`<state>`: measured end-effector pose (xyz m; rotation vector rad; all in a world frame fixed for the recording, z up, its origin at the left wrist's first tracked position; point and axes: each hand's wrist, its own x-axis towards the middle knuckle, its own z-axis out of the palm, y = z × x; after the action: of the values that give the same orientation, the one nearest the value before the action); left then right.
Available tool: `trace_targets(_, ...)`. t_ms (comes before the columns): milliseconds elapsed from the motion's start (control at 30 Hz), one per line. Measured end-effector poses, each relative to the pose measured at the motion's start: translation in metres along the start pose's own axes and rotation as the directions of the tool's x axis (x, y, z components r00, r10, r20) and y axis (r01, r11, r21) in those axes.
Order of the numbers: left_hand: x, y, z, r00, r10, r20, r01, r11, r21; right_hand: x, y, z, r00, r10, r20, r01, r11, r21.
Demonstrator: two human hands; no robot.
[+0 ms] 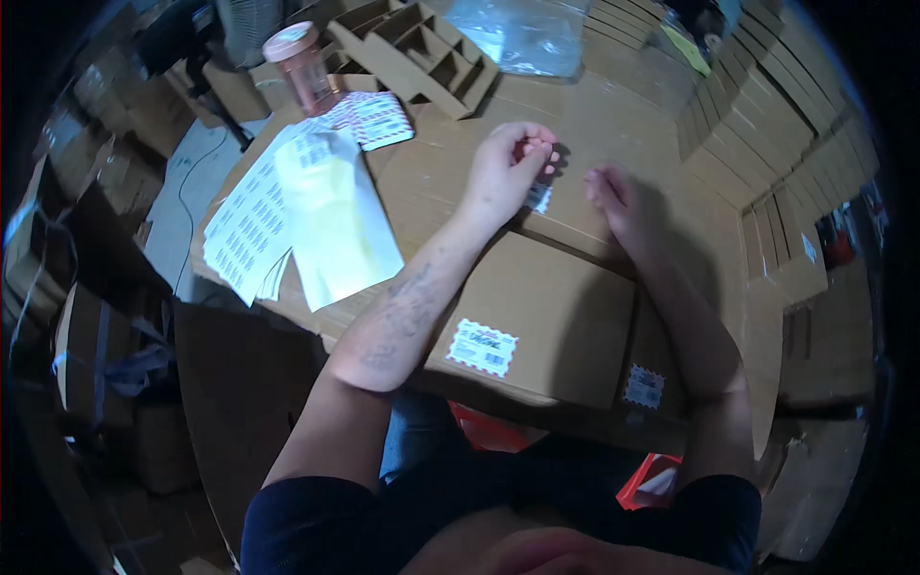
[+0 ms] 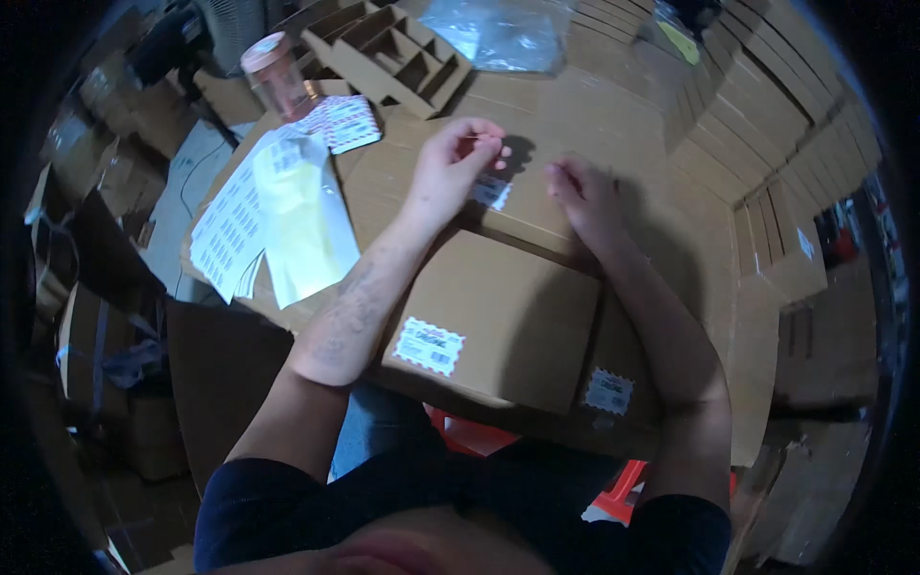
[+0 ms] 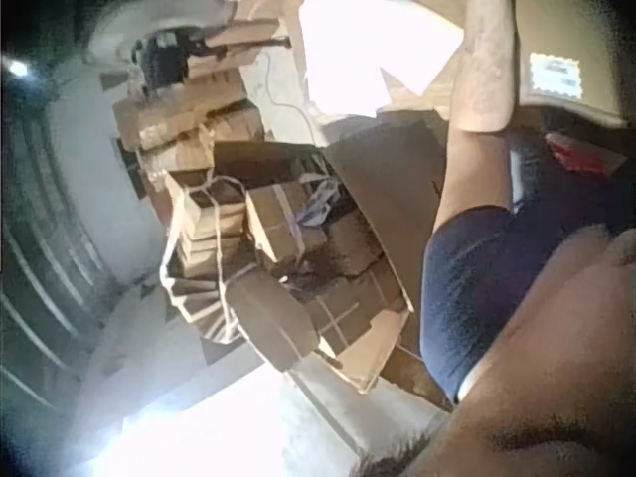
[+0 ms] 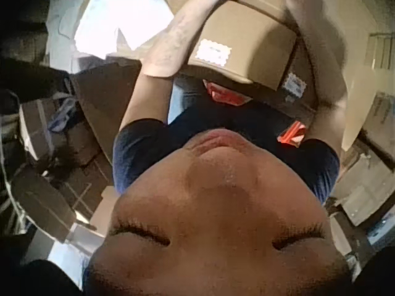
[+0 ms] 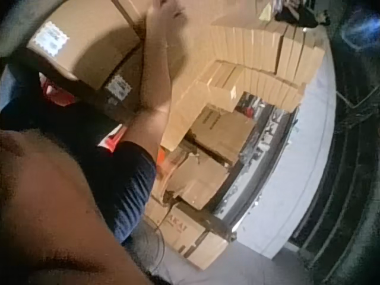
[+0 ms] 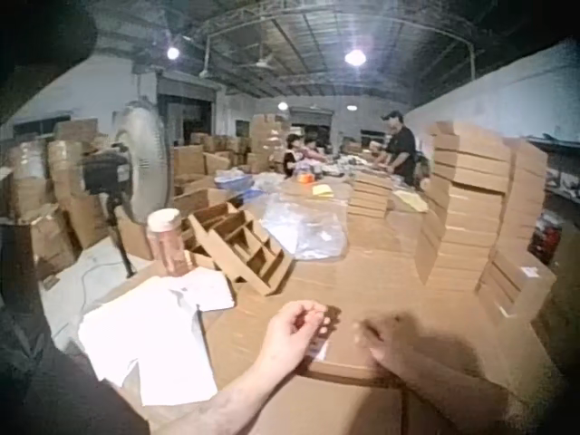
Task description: Applying labels and stickers to cardboard boxes for shipping or organization.
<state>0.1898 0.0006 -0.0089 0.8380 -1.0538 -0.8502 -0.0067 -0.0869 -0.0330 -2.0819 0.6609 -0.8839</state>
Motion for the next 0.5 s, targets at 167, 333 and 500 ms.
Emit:
trace_targets(167,0.012,-0.027,-0.002,0.99,-0.128,-0.059,0.117,0.98,-0.163,-0.004,-0.085,0.02,0.87,-0.483,0.101,0.47,0.75,-0.466)
trace_targets(333,0.011,-0.032,-0.016,0.996,0.016,-0.087,-0.02,0.999,-0.043,-0.014,-0.242,0.089,0.859,-0.403,0.315,0.242,0.863,0.444)
trace_targets(500,0.022,-0.038,0.01,0.997,0.064,-0.047,-0.063,0.998,0.02,-0.023,-0.297,0.093,0.543,-0.792,0.278,0.642,0.605,0.472)
